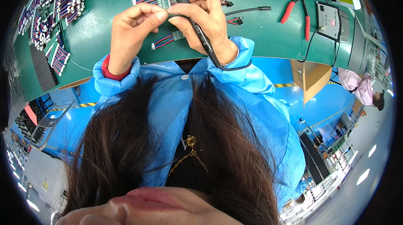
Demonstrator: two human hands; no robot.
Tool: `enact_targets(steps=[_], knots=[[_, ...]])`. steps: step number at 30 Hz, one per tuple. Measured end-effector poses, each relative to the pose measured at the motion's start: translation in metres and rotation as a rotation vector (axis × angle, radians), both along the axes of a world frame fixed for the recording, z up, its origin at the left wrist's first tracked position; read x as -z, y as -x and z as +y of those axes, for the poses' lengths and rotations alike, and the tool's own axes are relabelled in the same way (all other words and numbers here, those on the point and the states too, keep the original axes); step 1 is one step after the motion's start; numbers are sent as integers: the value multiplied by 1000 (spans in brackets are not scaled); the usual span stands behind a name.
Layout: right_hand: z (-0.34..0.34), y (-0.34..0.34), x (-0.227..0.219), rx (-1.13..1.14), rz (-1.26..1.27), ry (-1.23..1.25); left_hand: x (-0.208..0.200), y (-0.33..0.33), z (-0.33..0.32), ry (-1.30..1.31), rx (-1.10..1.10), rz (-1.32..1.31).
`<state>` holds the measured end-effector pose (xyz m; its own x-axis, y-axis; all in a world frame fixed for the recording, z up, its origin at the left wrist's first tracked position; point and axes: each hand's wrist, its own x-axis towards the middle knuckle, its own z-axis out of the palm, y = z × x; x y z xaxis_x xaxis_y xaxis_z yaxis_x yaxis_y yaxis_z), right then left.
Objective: Soldering electronic components and wire connectors onto green printed circuit boards at a workbench.
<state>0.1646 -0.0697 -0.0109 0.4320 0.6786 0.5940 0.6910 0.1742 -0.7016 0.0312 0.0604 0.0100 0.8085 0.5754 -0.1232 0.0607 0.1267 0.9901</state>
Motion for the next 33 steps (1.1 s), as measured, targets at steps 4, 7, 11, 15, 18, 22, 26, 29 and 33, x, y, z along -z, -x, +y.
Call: enact_targets(steps=[4,7,11,15,18,22,26,29,33], knots=[[0,1,3,-54,44,5,-3,2,-6,198,52,-51],[0,1,3,-52,66,-5,-5,3,-7,264,68,-73],[-1,0,2,34,-5,-20,-15,3,-8,267,28,-29],[-2,-1,-5,96,264,-29,-2,2,9,-144,-94,71],[-5,-1,-6,116,384,-23,14,-7,31,-820,-235,-13],[-8,-6,0,162,447,3,35,-29,59,-1131,-156,-252],[-6,-11,13,180,328,25,37,-35,55,-816,-44,41],[-3,-11,14,185,347,13,42,-36,57,-821,-63,44],[-2,-11,15,192,363,8,45,-37,57,-829,-80,46]])
